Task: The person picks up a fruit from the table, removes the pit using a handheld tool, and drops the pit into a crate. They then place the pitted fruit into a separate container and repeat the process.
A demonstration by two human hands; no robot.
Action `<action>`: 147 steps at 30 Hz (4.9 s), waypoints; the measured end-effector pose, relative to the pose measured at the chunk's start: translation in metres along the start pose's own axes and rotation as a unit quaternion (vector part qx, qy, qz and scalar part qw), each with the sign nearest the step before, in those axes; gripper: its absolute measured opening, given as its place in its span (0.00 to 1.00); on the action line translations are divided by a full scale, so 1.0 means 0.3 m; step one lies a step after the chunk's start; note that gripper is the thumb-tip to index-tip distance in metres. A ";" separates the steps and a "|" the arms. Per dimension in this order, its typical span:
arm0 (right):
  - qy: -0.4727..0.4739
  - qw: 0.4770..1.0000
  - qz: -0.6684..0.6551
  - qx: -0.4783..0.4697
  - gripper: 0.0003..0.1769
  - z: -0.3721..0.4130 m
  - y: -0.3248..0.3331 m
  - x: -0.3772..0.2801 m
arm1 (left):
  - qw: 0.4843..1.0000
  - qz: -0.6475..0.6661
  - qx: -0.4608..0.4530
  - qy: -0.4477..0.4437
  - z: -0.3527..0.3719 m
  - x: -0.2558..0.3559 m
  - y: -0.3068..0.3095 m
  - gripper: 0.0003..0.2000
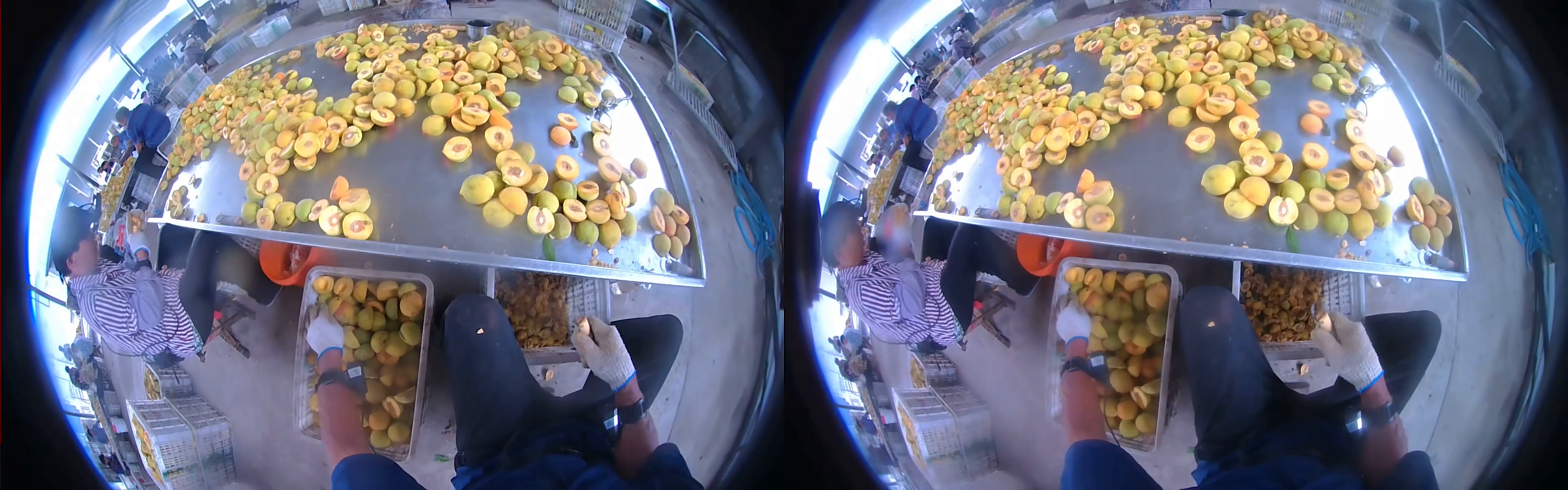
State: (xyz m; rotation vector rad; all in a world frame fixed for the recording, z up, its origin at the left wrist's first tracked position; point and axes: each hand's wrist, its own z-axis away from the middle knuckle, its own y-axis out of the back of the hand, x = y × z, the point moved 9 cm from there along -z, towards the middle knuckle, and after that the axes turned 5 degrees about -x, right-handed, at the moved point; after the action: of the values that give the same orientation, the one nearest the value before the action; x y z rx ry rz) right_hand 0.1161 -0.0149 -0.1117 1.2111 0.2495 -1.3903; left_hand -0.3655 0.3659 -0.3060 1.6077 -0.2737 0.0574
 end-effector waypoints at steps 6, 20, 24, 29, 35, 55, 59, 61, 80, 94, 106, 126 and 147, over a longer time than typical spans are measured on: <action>-0.014 0.999 -0.049 0.014 0.15 0.042 0.034 0.060 | 0.999 0.016 -0.044 -0.006 0.023 -0.072 -0.112 0.27; 0.029 0.996 -0.081 0.007 0.16 0.086 0.054 0.011 | 0.964 0.099 -0.155 0.193 0.001 0.028 0.073 0.30; 0.011 0.989 -0.146 0.014 0.16 0.094 0.073 0.052 | 0.945 0.243 0.206 -0.067 0.060 0.448 0.459 0.15; 0.021 0.992 -0.128 0.007 0.15 0.106 0.069 0.022 | 0.884 0.304 0.107 -0.340 0.119 1.180 0.696 0.12; 0.034 0.991 -0.129 0.010 0.15 0.126 0.078 0.024 | 0.920 0.132 -0.030 -0.369 0.043 1.658 0.440 0.19; 0.091 0.980 -0.170 -0.051 0.13 0.154 0.102 -0.095 | 0.408 0.819 -0.404 0.008 0.573 1.521 0.442 0.22; 0.153 0.986 -0.062 -0.029 0.20 0.163 0.104 -0.179 | 0.380 0.846 -0.369 0.061 0.659 1.501 0.365 0.24; 0.169 0.985 -0.040 -0.013 0.21 0.156 0.097 -0.177 | 0.331 0.858 -0.389 0.048 0.698 1.526 0.384 0.24; 0.138 0.990 -0.002 0.040 0.25 0.172 0.121 -0.095 | 0.404 0.852 -0.326 0.071 0.816 1.640 0.420 0.25; 0.172 0.984 -0.053 -0.009 0.25 0.166 0.115 -0.080 | 0.455 0.833 -0.302 0.092 0.819 1.645 0.432 0.18; -0.014 0.924 -0.290 -0.250 0.27 0.219 0.030 -0.017 | 0.552 0.746 -0.355 -0.112 0.800 1.689 0.515 0.27; -0.055 0.873 -0.366 -0.317 0.25 0.192 -0.008 0.081 | 0.573 0.663 -0.429 -0.218 0.791 1.772 0.458 0.32; -0.037 0.949 -0.313 -0.025 0.27 0.007 0.106 0.257 | 0.347 0.866 -0.361 0.007 0.645 1.573 0.365 0.18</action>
State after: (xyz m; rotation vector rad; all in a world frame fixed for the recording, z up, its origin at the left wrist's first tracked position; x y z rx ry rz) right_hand 0.1613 -0.0713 -0.1534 1.0759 0.6540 -1.9574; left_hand 0.0435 0.1048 -0.1143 -0.2542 -1.6334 1.3753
